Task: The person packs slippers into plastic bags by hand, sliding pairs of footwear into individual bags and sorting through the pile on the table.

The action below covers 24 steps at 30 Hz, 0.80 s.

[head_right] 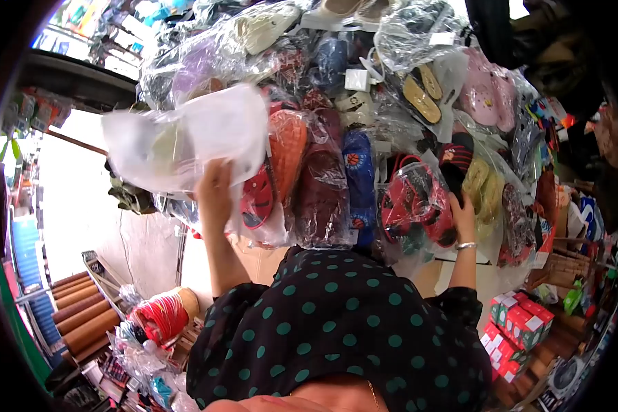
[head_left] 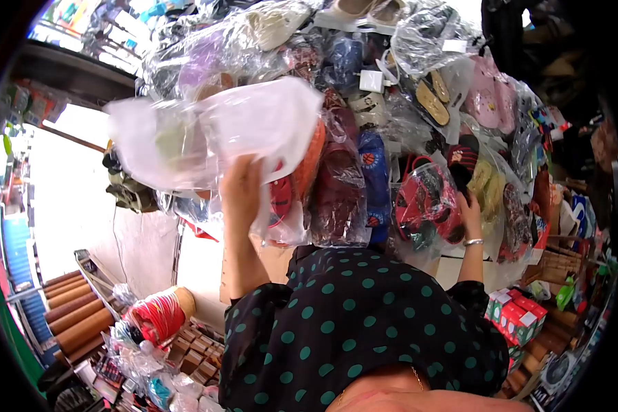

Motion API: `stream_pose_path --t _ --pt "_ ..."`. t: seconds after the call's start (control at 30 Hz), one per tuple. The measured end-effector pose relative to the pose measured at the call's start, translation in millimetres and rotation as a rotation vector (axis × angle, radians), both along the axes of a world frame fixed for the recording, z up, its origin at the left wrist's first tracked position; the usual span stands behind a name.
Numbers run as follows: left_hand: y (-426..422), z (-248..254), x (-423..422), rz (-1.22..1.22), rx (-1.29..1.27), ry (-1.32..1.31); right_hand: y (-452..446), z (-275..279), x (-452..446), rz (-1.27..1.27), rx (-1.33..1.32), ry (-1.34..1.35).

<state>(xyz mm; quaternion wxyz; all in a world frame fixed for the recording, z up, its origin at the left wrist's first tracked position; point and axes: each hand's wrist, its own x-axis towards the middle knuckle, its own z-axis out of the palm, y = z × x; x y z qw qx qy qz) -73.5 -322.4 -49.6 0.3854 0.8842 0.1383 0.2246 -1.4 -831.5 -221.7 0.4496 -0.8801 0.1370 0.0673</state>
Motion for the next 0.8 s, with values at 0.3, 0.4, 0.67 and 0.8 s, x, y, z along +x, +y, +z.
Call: stream_pose_path --t 0.3,0.4,0.67,0.8 --pt "-54 -23 16 -0.302 0.283 0.097 -8 18 35 0.036 0.152 -0.046" --pt "-58 -19 11 -0.211 0.277 0.155 11 89 23 0.083 0.026 -0.424" --pt "-81 -32 10 -0.172 0.069 0.185 132 173 -24 0.903 0.746 0.471" --pt "-68 -23 6 -0.034 -0.144 0.101 169 110 -42 0.814 0.589 0.206"
